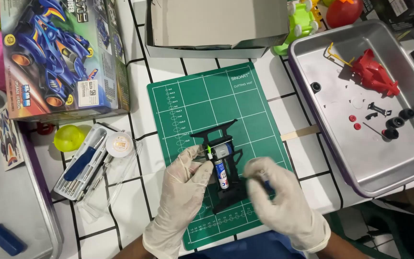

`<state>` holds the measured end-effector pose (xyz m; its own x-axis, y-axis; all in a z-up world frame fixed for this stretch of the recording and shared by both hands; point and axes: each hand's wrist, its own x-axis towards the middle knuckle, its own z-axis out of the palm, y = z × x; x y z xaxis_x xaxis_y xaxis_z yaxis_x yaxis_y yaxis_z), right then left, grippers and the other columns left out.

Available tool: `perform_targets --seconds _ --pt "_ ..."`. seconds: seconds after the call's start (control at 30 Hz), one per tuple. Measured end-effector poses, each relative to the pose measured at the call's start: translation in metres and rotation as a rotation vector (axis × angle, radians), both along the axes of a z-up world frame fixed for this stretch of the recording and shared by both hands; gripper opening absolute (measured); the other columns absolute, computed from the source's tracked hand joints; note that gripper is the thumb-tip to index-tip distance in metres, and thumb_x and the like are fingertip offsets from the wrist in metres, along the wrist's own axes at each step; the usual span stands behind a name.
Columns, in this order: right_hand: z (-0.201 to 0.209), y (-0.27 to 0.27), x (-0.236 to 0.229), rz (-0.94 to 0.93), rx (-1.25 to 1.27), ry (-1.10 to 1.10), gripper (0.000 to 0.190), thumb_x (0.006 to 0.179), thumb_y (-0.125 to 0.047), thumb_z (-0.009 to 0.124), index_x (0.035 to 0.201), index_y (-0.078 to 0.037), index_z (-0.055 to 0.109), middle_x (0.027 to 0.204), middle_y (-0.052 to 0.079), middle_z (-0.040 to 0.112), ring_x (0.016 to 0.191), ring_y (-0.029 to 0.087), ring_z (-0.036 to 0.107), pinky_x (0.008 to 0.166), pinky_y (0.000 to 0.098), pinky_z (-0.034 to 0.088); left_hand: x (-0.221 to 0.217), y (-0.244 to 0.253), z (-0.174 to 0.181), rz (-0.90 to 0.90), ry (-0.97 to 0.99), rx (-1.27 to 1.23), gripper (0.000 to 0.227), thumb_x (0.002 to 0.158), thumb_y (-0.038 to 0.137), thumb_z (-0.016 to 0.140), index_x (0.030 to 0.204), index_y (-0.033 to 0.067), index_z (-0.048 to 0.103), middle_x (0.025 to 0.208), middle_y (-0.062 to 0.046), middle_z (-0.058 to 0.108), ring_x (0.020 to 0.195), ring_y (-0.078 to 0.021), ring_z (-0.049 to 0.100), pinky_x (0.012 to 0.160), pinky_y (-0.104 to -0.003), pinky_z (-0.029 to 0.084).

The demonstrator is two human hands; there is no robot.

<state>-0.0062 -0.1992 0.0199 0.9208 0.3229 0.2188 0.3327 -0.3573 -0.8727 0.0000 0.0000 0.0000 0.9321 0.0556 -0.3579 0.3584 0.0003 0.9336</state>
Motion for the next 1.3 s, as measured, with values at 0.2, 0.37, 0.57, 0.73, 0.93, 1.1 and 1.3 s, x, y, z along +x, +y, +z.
perform_targets --seconds 0.2,0.37,0.57,0.73,0.93,1.1,1.3 --pt "-0.006 0.035 -0.003 -0.256 -0.417 -0.064 0.019 0.086 -0.032 0.082 0.093 -0.021 0.068 0.051 -0.004 0.050 0.043 0.014 0.040 0.042 0.0284 0.038 0.002 -0.003 0.007 0.033 0.026 -0.029 0.046 0.092 0.013 0.065 0.136 0.0031 0.059 0.074 -0.002 0.076 0.072 -0.0094 0.069 0.073 -0.026 0.057" --pt "-0.010 0.048 -0.005 -0.375 -0.501 0.165 0.015 0.084 -0.033 0.075 0.090 -0.022 0.068 0.045 -0.006 0.048 0.040 0.015 0.042 0.045 0.0312 0.041 0.002 -0.004 0.015 0.039 0.051 -0.089 0.025 0.093 0.007 0.065 0.119 0.0048 0.066 0.070 -0.005 0.074 0.061 -0.0081 0.059 0.061 -0.025 0.051" --pt "-0.003 0.049 -0.012 -0.351 -0.159 0.059 0.004 0.089 -0.015 0.065 0.089 -0.011 0.064 0.050 -0.007 0.050 0.039 0.006 0.043 0.039 0.0246 0.041 0.004 -0.001 0.022 0.051 0.040 -0.064 0.025 0.092 0.009 0.064 0.118 0.0061 0.067 0.072 -0.004 0.074 0.062 -0.0098 0.062 0.062 -0.027 0.053" --pt "-0.008 -0.003 -0.004 -0.231 0.514 0.467 0.020 0.103 -0.024 0.057 0.092 -0.009 0.065 0.075 0.000 0.056 0.059 0.009 0.045 0.053 0.0238 0.041 0.005 0.001 0.017 0.055 0.045 -0.131 0.031 0.094 0.007 0.061 0.125 0.0057 0.065 0.071 -0.002 0.073 0.066 -0.0115 0.066 0.068 -0.028 0.057" --pt "0.086 -0.014 0.021 -0.463 0.455 1.043 0.036 0.086 -0.035 0.067 0.110 -0.008 0.073 0.069 0.005 0.061 0.050 0.013 0.049 0.043 0.0265 0.041 0.006 0.003 0.013 0.025 -0.059 -0.130 0.041 0.096 0.008 0.060 0.137 0.0046 0.059 0.063 0.004 0.053 0.061 -0.0104 0.055 0.064 -0.028 0.052" --pt "0.132 0.054 0.041 0.144 0.420 0.996 0.046 0.100 -0.022 0.054 0.121 0.014 0.073 0.067 0.011 0.050 0.042 0.016 0.033 0.033 0.0317 0.023 0.006 0.003 0.019 -0.044 -0.016 -0.167 0.030 0.087 0.010 0.053 0.115 0.0079 0.064 0.058 0.010 0.046 0.047 -0.0038 0.037 0.040 -0.022 0.028" --pt "0.091 0.264 0.062 0.851 -0.377 0.381 0.037 0.089 -0.019 0.044 0.109 -0.005 0.072 0.084 0.010 0.071 0.074 0.019 0.072 0.060 0.0285 0.062 0.028 -0.010 -0.016 0.061 -0.021 0.008 0.036 0.083 0.022 0.060 0.118 0.0179 0.064 0.071 0.009 0.055 0.064 -0.0066 0.047 0.059 -0.026 0.036"
